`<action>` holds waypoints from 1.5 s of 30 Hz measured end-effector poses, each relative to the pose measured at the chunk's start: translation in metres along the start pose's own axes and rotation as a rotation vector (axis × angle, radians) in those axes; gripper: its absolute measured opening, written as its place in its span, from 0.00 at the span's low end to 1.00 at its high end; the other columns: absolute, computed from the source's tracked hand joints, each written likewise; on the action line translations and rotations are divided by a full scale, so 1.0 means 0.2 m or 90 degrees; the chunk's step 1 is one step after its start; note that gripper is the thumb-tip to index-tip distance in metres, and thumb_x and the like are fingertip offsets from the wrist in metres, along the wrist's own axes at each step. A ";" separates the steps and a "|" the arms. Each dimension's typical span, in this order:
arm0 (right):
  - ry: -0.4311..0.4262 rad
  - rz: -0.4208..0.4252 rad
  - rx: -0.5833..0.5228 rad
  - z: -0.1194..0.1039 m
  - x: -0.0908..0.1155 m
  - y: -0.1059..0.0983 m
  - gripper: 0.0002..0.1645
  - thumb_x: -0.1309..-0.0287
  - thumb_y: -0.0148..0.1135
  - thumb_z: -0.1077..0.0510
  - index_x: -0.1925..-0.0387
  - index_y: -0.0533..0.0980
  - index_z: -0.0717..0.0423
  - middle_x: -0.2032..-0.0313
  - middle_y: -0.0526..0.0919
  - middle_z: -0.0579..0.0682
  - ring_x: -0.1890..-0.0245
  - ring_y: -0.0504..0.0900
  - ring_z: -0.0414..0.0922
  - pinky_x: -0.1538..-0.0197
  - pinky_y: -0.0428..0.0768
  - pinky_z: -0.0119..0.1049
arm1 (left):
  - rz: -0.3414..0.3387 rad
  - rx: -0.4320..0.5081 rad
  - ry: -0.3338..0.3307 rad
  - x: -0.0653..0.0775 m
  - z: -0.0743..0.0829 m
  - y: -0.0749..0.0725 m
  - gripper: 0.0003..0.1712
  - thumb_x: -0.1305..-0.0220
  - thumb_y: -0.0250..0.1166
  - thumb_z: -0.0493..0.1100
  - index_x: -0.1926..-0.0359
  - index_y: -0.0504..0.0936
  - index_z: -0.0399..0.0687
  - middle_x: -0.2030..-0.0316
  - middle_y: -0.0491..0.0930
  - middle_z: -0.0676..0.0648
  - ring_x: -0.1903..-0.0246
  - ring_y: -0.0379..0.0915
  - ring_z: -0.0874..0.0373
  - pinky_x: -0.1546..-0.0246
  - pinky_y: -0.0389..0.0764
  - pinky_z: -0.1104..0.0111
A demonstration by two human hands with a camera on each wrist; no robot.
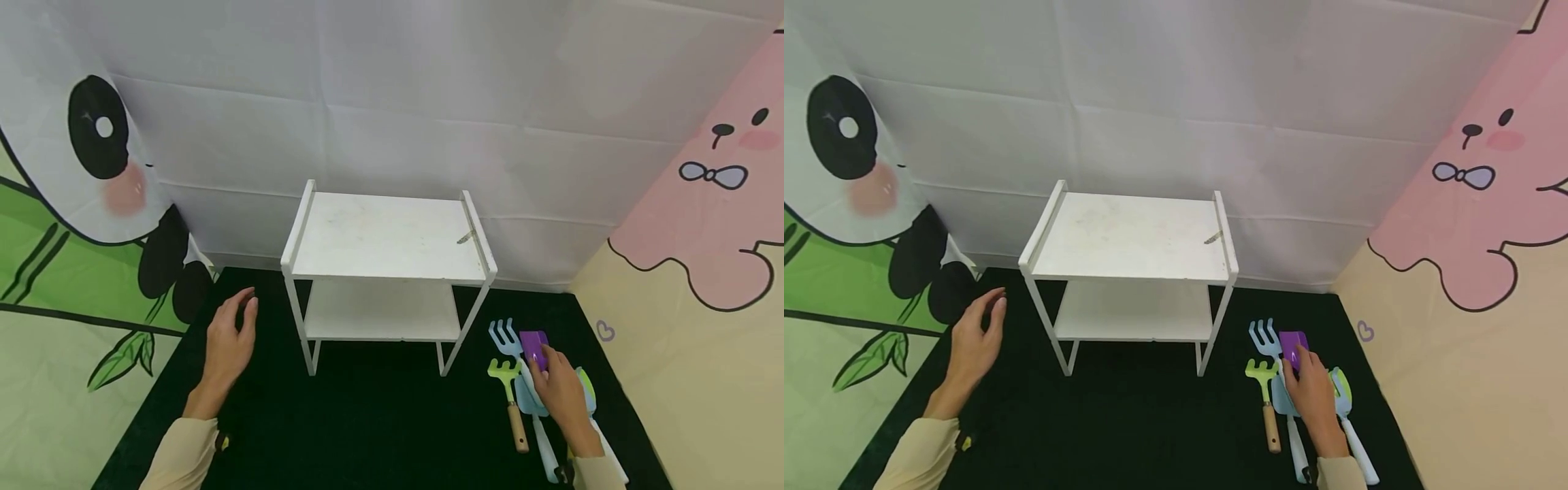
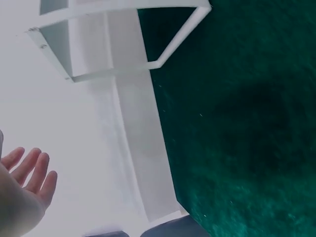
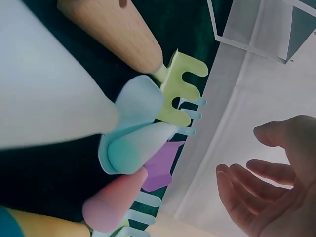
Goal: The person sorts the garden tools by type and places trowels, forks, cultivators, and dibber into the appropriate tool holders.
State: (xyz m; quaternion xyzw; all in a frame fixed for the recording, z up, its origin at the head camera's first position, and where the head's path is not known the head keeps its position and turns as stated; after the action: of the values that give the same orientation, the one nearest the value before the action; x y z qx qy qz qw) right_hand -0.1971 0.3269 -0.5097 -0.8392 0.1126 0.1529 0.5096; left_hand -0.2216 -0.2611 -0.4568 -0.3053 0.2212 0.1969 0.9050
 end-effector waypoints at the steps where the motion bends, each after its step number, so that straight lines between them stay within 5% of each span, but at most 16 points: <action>1: 0.001 -0.002 -0.002 0.00 0.01 0.00 0.25 0.32 0.65 0.61 0.40 0.73 0.72 0.51 0.81 0.72 0.60 0.84 0.62 0.58 0.83 0.60 | 0.005 0.007 0.002 0.00 0.01 0.00 0.21 0.19 0.54 0.43 0.35 0.75 0.35 0.40 0.78 0.33 0.42 0.73 0.37 0.38 0.72 0.42; 6: 0.008 -0.014 -0.011 -0.01 0.05 0.01 0.23 0.34 0.67 0.62 0.44 0.75 0.73 0.56 0.83 0.70 0.64 0.84 0.59 0.64 0.83 0.55 | 0.028 0.034 0.016 0.01 0.07 0.02 0.18 0.20 0.56 0.41 0.37 0.79 0.37 0.43 0.81 0.37 0.47 0.76 0.46 0.43 0.69 0.77; 9: 0.026 -0.037 -0.015 -0.01 0.06 0.03 0.22 0.34 0.67 0.62 0.44 0.75 0.73 0.56 0.83 0.69 0.63 0.85 0.59 0.63 0.83 0.54 | 0.038 0.047 0.023 0.02 0.09 0.02 0.17 0.20 0.55 0.41 0.39 0.80 0.38 0.45 0.82 0.39 0.50 0.76 0.52 0.47 0.66 0.85; 18: 0.065 -0.094 -0.038 0.00 0.12 0.06 0.19 0.35 0.67 0.63 0.47 0.77 0.72 0.55 0.84 0.69 0.63 0.86 0.58 0.61 0.85 0.53 | 0.045 0.078 0.029 0.03 0.19 0.03 0.17 0.19 0.54 0.43 0.41 0.81 0.39 0.48 0.85 0.41 0.51 0.74 0.77 0.45 0.70 0.84; 27: 0.136 -0.177 -0.053 0.01 0.17 0.10 0.21 0.34 0.67 0.61 0.47 0.77 0.72 0.52 0.84 0.70 0.60 0.87 0.59 0.62 0.86 0.49 | 0.047 0.159 0.006 0.04 0.24 0.06 0.16 0.19 0.53 0.40 0.42 0.82 0.38 0.49 0.85 0.39 0.51 0.77 0.70 0.44 0.72 0.82; 36: 0.146 -0.209 -0.046 0.00 0.22 0.14 0.12 0.38 0.71 0.61 0.60 0.81 0.68 0.65 0.86 0.56 0.67 0.87 0.51 0.62 0.86 0.47 | 0.028 0.220 -0.029 0.06 0.31 0.10 0.17 0.18 0.52 0.42 0.42 0.82 0.37 0.51 0.85 0.43 0.52 0.78 0.65 0.45 0.75 0.79; 45: 0.184 -0.287 -0.025 -0.01 0.25 0.19 0.12 0.34 0.68 0.57 0.59 0.80 0.64 0.64 0.86 0.53 0.66 0.86 0.49 0.60 0.85 0.48 | 0.015 0.285 -0.054 0.07 0.36 0.16 0.19 0.17 0.51 0.43 0.45 0.81 0.33 0.54 0.85 0.39 0.53 0.81 0.63 0.44 0.77 0.76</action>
State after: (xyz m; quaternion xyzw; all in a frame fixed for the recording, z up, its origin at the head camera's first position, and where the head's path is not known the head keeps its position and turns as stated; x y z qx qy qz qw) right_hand -0.1632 0.3068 -0.5589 -0.8661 -0.0086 -0.0833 0.4928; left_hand -0.2053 -0.1890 -0.4279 -0.0858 0.2247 0.1658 0.9564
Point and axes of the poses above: each hand's wrist, its own x-axis away from the middle knuckle, its own y-axis out of the palm, z = x × y, the point moved 5 cm from there along -x, towards the middle knuckle
